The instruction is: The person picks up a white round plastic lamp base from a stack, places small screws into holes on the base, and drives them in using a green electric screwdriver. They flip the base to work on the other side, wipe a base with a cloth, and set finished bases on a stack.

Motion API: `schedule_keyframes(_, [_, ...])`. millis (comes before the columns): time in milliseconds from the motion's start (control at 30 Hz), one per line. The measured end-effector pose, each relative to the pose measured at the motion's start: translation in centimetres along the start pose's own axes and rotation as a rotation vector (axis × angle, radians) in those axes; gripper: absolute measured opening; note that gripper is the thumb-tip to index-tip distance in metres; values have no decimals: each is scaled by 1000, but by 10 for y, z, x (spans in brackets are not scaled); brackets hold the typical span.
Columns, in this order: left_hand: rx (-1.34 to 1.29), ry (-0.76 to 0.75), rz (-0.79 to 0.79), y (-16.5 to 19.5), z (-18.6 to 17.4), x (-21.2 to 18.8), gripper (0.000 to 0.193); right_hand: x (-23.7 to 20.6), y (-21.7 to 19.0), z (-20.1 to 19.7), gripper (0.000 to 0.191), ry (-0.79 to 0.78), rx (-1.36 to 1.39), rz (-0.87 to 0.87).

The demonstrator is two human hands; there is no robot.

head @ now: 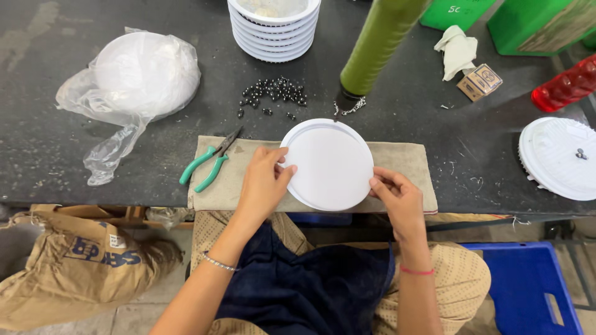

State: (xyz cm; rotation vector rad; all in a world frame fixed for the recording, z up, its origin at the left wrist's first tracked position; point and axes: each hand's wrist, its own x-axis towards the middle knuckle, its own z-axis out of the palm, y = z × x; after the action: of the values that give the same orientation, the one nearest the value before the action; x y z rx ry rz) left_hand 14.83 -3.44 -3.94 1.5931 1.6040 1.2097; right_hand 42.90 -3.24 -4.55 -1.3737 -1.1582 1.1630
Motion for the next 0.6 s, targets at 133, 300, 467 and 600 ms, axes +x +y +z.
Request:
schedule_keyframes(133, [20,3,-8,-9,10,11,39,17,7,-3,35,-33,-4,-27])
schedule_keyframes(300, [70,34,-31,-17,20,11,44,24,20,-5,36,-28,-93,-92])
schedule_keyframes(467, [126,59,33,-12,22,13,48,28,22,-6,38,-63,-215,-186])
schedule_keyframes(600, [138,0,-19,-4,13,14,45,30,24,-4,39,-29,-216,-106])
